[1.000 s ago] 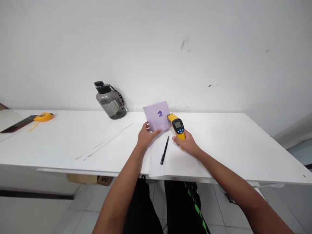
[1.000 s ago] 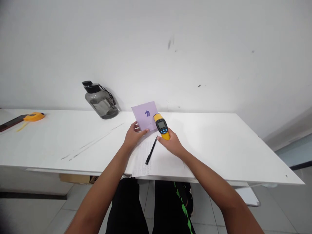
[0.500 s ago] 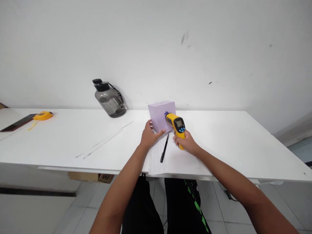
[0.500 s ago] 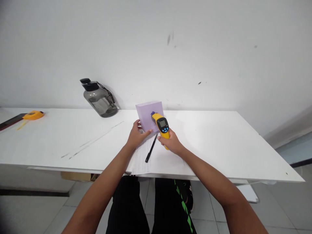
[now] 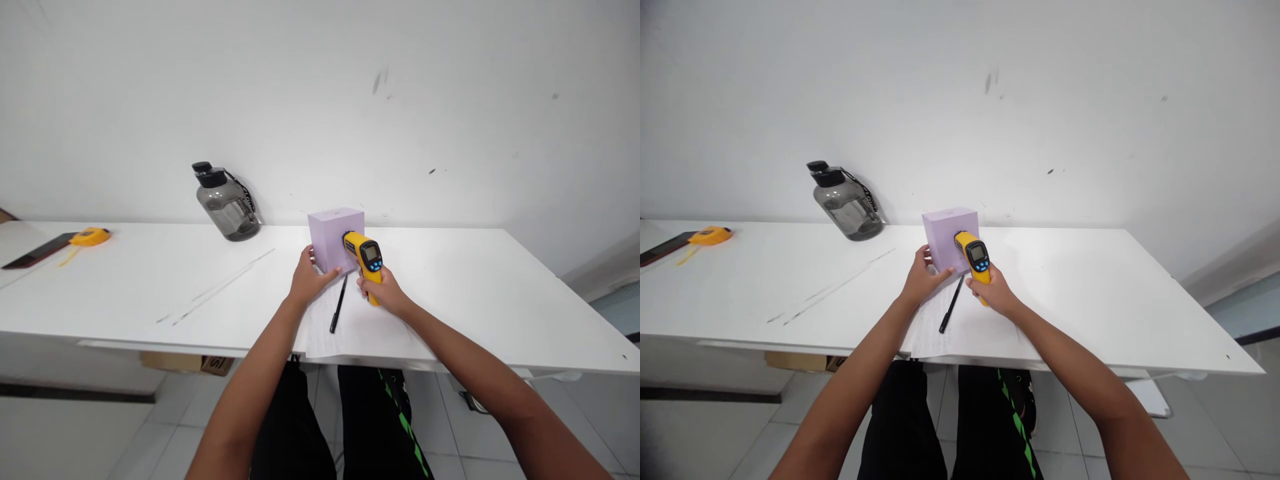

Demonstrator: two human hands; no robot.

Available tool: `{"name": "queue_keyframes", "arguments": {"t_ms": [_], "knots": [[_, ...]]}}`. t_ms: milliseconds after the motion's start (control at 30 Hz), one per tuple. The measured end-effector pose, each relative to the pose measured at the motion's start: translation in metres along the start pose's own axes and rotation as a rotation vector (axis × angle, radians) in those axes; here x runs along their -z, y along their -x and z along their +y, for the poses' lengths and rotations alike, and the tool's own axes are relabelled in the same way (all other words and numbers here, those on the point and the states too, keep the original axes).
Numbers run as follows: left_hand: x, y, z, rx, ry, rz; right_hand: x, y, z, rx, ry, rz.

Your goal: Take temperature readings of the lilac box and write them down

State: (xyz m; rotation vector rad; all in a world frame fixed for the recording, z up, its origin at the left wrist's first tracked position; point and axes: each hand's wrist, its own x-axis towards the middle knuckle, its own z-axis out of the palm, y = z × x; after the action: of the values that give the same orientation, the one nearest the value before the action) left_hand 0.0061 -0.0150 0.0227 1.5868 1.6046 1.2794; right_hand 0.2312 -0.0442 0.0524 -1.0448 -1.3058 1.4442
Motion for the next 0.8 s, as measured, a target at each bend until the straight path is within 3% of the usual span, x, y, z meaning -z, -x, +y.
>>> {"name": "queue_keyframes", "arguments": {"t_ms": [800], "knots": [[-0.0003,-0.0009,-0.0010,-0.023,-0.001,-0.016,-0.0006,0.0008,-0.0008,-0.002,-0.055,-0.035]]}}
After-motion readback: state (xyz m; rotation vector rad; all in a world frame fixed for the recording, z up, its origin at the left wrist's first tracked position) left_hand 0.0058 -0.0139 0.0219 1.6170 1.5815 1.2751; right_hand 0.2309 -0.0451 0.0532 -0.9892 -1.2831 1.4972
